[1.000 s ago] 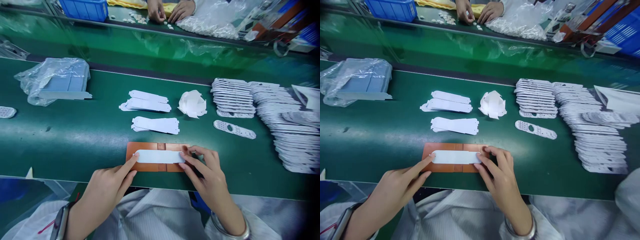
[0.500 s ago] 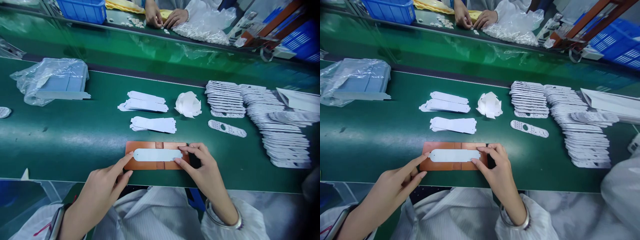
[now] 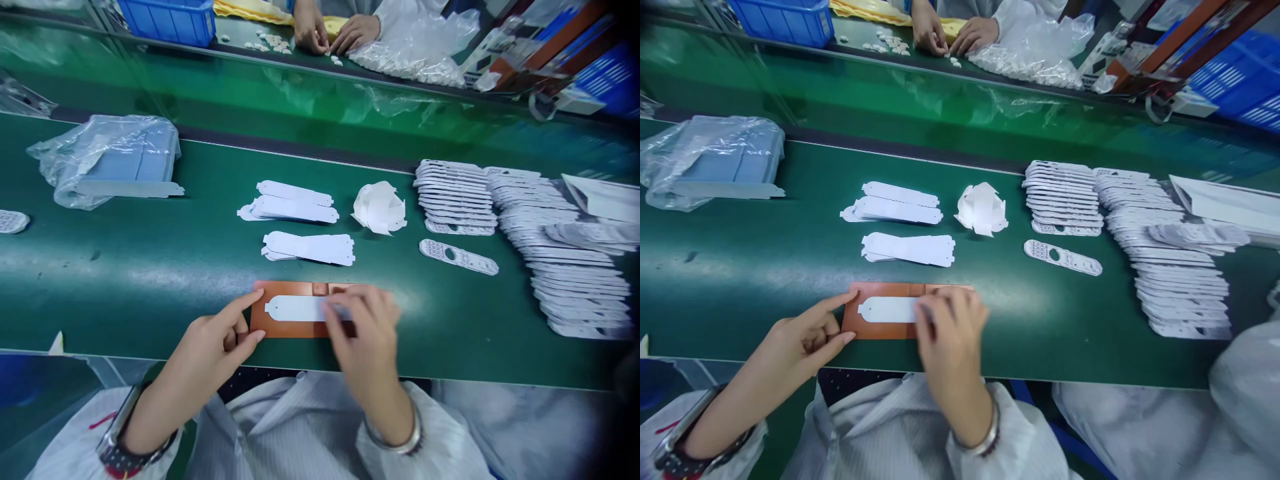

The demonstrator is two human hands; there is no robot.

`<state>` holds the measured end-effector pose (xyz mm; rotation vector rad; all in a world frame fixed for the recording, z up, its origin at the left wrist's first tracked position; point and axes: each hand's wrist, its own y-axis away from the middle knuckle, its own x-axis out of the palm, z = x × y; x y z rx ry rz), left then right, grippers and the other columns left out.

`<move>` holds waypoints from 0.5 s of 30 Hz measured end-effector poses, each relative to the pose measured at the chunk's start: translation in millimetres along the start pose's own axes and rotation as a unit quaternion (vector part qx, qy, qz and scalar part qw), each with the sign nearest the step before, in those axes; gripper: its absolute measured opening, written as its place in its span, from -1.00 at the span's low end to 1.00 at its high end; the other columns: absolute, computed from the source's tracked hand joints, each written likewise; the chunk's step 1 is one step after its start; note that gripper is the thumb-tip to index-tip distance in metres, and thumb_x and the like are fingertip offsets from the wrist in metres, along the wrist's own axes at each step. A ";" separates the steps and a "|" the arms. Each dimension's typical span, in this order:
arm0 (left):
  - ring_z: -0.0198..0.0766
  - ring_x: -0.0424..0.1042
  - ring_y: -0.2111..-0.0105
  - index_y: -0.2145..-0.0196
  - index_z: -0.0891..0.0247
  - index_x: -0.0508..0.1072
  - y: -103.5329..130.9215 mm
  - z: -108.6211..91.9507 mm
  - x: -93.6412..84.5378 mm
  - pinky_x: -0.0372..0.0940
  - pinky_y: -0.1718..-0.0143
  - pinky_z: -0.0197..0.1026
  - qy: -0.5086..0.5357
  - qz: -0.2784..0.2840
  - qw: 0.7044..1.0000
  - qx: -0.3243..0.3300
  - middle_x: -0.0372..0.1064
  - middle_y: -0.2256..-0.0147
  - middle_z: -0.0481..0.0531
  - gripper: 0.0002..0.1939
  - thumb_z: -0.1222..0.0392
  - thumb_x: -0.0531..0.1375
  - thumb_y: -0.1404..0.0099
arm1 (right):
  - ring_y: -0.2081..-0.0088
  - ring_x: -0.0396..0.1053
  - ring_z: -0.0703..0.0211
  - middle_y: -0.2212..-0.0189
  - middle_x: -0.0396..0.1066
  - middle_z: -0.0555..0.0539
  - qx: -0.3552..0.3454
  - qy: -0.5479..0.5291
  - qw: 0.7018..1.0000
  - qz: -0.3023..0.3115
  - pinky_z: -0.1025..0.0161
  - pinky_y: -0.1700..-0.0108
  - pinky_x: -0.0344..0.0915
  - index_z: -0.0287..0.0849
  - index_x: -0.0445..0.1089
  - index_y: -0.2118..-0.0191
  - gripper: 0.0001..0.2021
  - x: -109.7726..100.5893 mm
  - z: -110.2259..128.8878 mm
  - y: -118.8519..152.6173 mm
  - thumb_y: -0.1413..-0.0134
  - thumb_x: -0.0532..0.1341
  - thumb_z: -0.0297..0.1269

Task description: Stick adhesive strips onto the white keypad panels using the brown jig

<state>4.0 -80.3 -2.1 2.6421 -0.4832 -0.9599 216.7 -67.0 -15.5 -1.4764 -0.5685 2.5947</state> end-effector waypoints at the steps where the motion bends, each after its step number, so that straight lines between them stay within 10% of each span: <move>1: -0.38 0.26 0.64 -0.16 0.17 0.16 -1.6 0.5 -2.1 0.18 0.61 -0.36 0.027 0.014 0.999 -0.011 0.26 0.56 -0.18 -0.48 0.04 0.06 -0.27 | 0.25 0.20 0.09 0.36 0.31 -0.07 -0.027 -0.042 0.998 0.024 0.13 0.24 0.13 -0.15 0.33 0.35 -0.95 6.2 11.3 -0.8 -0.13 0.16 -0.40; 15: -0.44 0.27 0.69 -0.15 0.19 0.17 -8.3 -3.0 -10.8 0.20 0.66 -0.38 0.118 0.053 0.991 -0.025 0.26 0.52 -0.18 -0.48 0.14 0.07 -0.23 | 0.33 0.24 0.16 0.45 0.31 -0.04 -0.067 -0.130 0.989 0.033 0.12 0.24 0.21 -0.18 0.27 0.39 -0.91 40.3 41.8 -3.8 -0.13 0.14 -0.46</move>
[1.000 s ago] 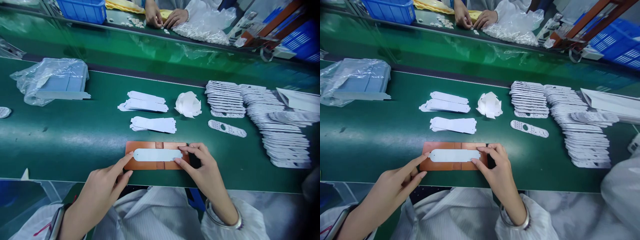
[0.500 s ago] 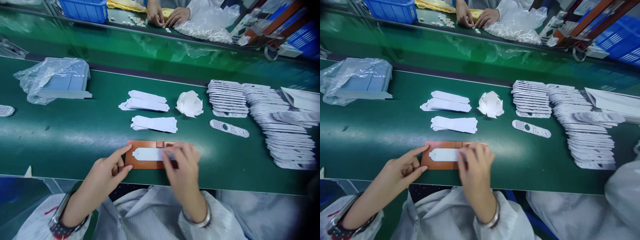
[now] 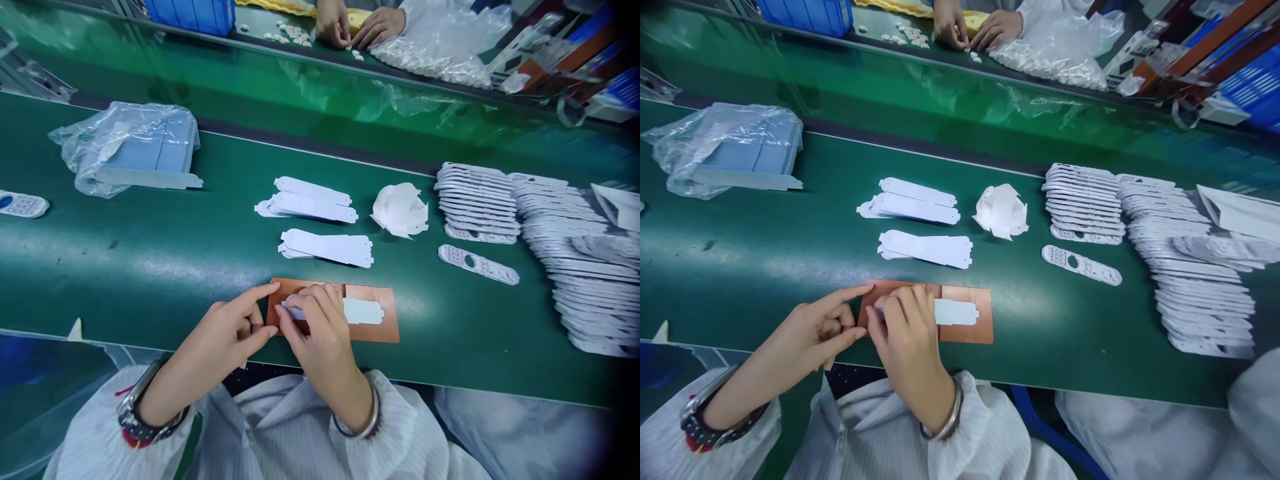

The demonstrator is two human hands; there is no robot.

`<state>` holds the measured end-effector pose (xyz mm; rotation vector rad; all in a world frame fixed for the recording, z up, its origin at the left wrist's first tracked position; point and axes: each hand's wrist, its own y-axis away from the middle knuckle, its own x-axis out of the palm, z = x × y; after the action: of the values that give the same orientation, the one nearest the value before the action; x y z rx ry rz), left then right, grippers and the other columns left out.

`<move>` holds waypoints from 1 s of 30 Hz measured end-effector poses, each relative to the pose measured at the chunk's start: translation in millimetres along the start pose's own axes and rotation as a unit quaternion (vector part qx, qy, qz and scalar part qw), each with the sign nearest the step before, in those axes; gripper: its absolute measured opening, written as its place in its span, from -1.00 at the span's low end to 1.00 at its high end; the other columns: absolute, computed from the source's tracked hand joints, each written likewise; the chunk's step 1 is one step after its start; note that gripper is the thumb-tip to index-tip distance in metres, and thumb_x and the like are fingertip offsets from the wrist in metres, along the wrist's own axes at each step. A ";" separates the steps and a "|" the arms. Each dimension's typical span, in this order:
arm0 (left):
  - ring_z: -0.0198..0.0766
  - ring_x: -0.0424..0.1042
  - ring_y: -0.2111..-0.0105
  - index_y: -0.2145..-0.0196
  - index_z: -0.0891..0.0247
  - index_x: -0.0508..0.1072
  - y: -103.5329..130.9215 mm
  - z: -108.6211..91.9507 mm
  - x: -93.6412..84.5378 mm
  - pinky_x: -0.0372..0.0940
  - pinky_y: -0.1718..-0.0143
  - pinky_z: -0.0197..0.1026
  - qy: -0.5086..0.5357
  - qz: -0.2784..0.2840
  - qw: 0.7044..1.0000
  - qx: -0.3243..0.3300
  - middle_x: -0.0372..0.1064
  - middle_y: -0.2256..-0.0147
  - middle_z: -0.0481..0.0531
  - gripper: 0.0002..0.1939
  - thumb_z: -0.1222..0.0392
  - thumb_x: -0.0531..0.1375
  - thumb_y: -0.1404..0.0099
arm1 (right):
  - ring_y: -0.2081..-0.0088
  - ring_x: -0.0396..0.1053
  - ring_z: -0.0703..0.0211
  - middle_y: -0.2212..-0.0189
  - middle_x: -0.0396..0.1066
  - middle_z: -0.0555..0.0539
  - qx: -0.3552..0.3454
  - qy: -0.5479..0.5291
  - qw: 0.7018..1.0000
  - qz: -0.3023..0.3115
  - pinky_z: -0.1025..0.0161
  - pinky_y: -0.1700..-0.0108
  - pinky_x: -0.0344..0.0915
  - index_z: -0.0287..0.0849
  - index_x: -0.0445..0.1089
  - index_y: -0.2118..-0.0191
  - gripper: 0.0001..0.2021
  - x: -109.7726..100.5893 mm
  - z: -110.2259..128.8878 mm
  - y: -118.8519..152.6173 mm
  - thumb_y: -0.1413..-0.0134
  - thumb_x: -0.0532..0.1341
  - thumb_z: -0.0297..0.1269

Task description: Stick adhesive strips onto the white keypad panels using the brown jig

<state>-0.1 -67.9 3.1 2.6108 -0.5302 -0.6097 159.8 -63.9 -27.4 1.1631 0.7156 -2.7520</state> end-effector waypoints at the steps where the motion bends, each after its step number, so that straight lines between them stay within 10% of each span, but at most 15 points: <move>1: -0.44 0.27 0.69 -0.15 0.19 0.18 0.2 0.2 -0.3 0.20 0.65 -0.39 -0.001 0.000 1.000 0.002 0.27 0.52 -0.18 -0.49 0.15 0.07 -0.24 | 0.33 0.24 0.17 0.45 0.32 -0.04 -0.001 -0.014 1.000 0.000 0.13 0.25 0.22 -0.18 0.27 0.38 -0.90 -0.6 -0.6 0.1 -0.14 0.12 -0.47; 21: -0.45 0.26 0.69 -0.12 0.17 0.22 0.8 -0.5 -1.9 0.20 0.62 -0.38 -0.012 -0.001 1.000 0.023 0.26 0.53 -0.19 -0.54 0.17 0.06 -0.25 | 0.33 0.15 0.14 0.44 0.26 -0.04 0.078 -0.004 0.995 0.067 0.15 0.26 0.16 -0.15 0.21 0.43 -0.84 -5.4 11.0 -5.5 -0.19 0.08 -0.44; 30: -0.47 0.23 0.70 -0.11 0.16 0.27 0.8 0.3 -1.0 0.14 0.64 -0.41 -0.033 0.000 0.998 0.048 0.20 0.56 -0.21 -0.56 0.21 0.06 -0.26 | 0.31 0.20 0.11 0.42 0.28 -0.04 0.106 0.054 0.993 0.003 0.14 0.28 0.08 -0.13 0.18 0.43 -0.82 -8.1 5.1 2.7 -0.22 0.02 -0.39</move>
<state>-1.3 -68.3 3.6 2.6890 -0.5932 -0.6893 162.9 -69.4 -19.7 1.3608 0.4350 -2.8334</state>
